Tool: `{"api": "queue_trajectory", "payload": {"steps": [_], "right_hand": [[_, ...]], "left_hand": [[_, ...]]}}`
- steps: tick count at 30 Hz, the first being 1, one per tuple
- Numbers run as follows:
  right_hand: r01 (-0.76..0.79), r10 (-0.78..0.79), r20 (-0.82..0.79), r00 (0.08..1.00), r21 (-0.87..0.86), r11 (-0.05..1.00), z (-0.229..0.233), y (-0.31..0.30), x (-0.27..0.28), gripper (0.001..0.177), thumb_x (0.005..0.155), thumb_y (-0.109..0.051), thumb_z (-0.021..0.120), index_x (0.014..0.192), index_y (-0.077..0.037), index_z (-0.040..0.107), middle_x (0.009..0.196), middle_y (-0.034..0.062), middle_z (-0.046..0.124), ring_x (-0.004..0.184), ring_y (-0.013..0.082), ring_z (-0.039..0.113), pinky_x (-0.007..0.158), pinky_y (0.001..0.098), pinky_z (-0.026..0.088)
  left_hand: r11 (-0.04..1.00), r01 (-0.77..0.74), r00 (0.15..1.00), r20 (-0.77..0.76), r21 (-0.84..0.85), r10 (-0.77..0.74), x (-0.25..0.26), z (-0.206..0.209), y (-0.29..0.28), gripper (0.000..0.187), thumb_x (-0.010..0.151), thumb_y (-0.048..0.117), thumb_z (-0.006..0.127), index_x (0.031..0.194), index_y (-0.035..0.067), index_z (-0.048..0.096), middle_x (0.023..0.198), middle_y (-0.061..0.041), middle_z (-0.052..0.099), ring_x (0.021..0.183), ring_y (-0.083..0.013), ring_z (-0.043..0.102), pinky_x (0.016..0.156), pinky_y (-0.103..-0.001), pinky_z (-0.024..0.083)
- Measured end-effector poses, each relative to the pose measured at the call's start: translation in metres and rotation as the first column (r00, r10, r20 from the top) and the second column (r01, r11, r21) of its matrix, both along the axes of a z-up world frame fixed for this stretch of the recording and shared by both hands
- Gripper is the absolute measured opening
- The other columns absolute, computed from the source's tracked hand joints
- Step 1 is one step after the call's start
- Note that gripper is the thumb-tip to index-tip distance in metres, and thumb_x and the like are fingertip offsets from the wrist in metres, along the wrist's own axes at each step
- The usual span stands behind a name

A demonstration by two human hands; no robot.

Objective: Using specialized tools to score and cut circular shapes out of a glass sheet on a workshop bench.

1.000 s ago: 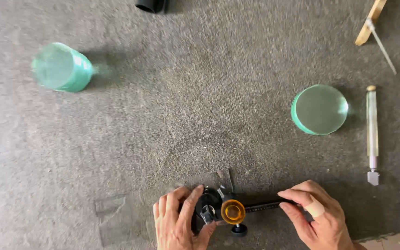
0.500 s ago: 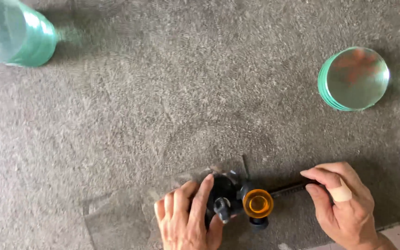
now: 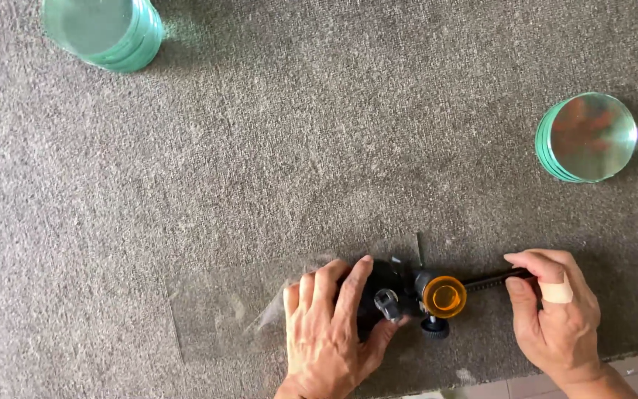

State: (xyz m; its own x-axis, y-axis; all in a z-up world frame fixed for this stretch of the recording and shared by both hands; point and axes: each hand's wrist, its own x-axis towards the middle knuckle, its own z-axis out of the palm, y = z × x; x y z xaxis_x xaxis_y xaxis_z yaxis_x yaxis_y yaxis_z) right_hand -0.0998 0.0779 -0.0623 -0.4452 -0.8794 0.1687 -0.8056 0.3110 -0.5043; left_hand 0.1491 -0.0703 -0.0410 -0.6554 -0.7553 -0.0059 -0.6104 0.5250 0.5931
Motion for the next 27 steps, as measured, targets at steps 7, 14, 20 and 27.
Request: {"api": "queue_trajectory", "payload": {"steps": [7, 14, 20, 27], "right_hand": [[0.006, -0.006, 0.025, 1.000, -0.004, 1.000, -0.002, -0.001, -0.001, 0.026, 0.098, -0.008, 0.067, 0.124, -0.008, 0.061, 0.111, 0.0089, 0.065, 0.084, 0.0197, 0.066, 0.075, 0.0294, 0.053], [0.032, -0.032, 0.046, 0.998, 0.010, 0.999, 0.004, -0.008, 0.002, 0.028, 0.094, -0.012, 0.069, 0.121, -0.008, 0.061, 0.111, 0.0084, 0.063, 0.077, 0.0158, 0.063, 0.069, 0.0281, 0.052], [0.022, -0.022, 0.070, 0.997, 0.010, 1.000, 0.006, -0.010, 0.003, 0.031, 0.093, -0.015, 0.069, 0.122, -0.008, 0.060, 0.113, 0.0086, 0.063, 0.079, 0.0170, 0.062, 0.075, 0.0308, 0.052], [-0.006, 0.007, 0.051, 0.999, -0.010, 1.000, 0.010, -0.012, 0.005, 0.033, 0.094, -0.015, 0.070, 0.123, -0.007, 0.059, 0.112, 0.0094, 0.062, 0.084, 0.0206, 0.063, 0.076, 0.0323, 0.052]], "left_hand": [[1.000, -0.007, 1.000, -0.016, -0.022, 0.006, 0.000, 0.002, -0.001, 0.080, 0.077, 0.057, 0.079, 0.140, 0.014, 0.057, 0.123, -0.009, 0.057, 0.107, -0.0304, 0.053, 0.089, -0.047, 0.038], [1.000, 0.004, 1.000, -0.008, -0.001, -0.004, -0.001, 0.009, -0.003, 0.080, 0.079, 0.059, 0.078, 0.140, 0.012, 0.056, 0.120, -0.009, 0.056, 0.105, -0.0284, 0.053, 0.086, -0.046, 0.037], [0.999, -0.012, 0.999, -0.042, -0.034, 0.010, -0.001, 0.010, -0.003, 0.081, 0.079, 0.058, 0.078, 0.141, 0.011, 0.056, 0.122, -0.010, 0.056, 0.108, -0.0295, 0.053, 0.090, -0.046, 0.038], [0.999, -0.019, 0.998, -0.069, -0.046, 0.015, -0.001, 0.012, -0.002, 0.079, 0.078, 0.053, 0.080, 0.140, 0.011, 0.056, 0.124, -0.010, 0.057, 0.108, -0.0312, 0.053, 0.089, -0.046, 0.040]]}}
